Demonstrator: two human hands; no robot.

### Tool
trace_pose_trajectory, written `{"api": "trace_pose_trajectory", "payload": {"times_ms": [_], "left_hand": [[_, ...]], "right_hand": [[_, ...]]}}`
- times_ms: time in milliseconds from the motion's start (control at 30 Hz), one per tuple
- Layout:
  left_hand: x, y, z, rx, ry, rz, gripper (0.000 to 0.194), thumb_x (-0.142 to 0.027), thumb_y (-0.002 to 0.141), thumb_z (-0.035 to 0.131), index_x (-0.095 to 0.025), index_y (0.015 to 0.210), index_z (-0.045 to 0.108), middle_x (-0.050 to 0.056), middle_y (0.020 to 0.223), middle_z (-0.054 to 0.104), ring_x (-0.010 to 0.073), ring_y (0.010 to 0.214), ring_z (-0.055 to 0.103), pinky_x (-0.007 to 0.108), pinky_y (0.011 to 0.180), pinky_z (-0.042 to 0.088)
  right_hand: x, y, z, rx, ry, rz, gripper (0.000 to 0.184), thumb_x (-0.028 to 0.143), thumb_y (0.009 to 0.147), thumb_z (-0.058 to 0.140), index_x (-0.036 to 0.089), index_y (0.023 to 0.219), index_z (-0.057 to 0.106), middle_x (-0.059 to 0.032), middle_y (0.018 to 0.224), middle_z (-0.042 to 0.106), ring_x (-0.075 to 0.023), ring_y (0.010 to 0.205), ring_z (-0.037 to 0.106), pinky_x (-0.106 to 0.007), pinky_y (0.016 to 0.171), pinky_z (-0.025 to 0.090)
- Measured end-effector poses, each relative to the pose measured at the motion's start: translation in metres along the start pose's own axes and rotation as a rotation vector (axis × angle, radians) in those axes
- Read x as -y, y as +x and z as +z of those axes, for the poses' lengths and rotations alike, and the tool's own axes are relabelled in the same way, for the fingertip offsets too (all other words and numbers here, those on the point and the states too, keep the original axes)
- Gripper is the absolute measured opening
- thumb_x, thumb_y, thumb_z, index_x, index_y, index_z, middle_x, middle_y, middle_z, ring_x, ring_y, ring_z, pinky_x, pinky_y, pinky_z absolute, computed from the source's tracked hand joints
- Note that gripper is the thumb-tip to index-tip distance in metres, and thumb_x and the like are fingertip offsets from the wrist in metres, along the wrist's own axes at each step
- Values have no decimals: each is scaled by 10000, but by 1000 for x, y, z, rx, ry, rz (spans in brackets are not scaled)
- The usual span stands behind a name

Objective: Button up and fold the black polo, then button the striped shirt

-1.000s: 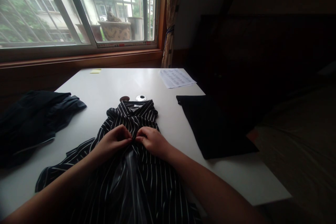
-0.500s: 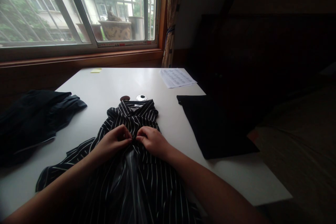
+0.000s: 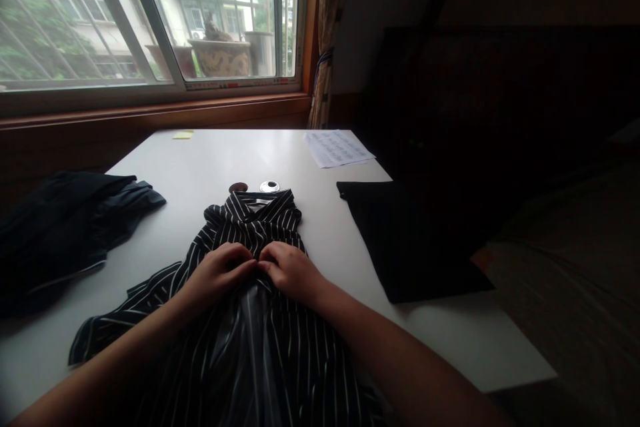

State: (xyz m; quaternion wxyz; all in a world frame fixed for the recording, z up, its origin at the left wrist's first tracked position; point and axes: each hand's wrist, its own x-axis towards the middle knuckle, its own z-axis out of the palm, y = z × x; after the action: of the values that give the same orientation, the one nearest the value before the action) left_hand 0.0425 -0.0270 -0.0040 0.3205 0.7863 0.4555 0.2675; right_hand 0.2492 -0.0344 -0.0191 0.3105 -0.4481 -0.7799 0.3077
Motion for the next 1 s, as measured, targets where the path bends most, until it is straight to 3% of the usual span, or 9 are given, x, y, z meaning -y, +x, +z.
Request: {"api": "trace_pose_trajectory", "payload": {"times_ms": [467, 1000], "left_hand": [[2, 2, -2, 4, -31, -10, 234, -411, 889, 579, -209, 835, 683, 45, 851, 676, 218, 848, 600, 326, 759, 452], [4, 1, -4, 28, -31, -22, 205, -395, 878, 604, -208, 882, 686, 41, 901, 688, 214, 877, 623, 320, 799, 467]], "right_hand": [[1, 1, -3, -10, 61, 31, 47, 167, 880, 604, 200, 855, 624, -13, 890, 658, -162, 827, 595, -291, 766, 447], [-1, 2, -4, -20, 148, 70, 51, 228, 885, 627, 202, 873, 668, -6, 869, 685, -163, 824, 623, -286, 767, 466]]}}
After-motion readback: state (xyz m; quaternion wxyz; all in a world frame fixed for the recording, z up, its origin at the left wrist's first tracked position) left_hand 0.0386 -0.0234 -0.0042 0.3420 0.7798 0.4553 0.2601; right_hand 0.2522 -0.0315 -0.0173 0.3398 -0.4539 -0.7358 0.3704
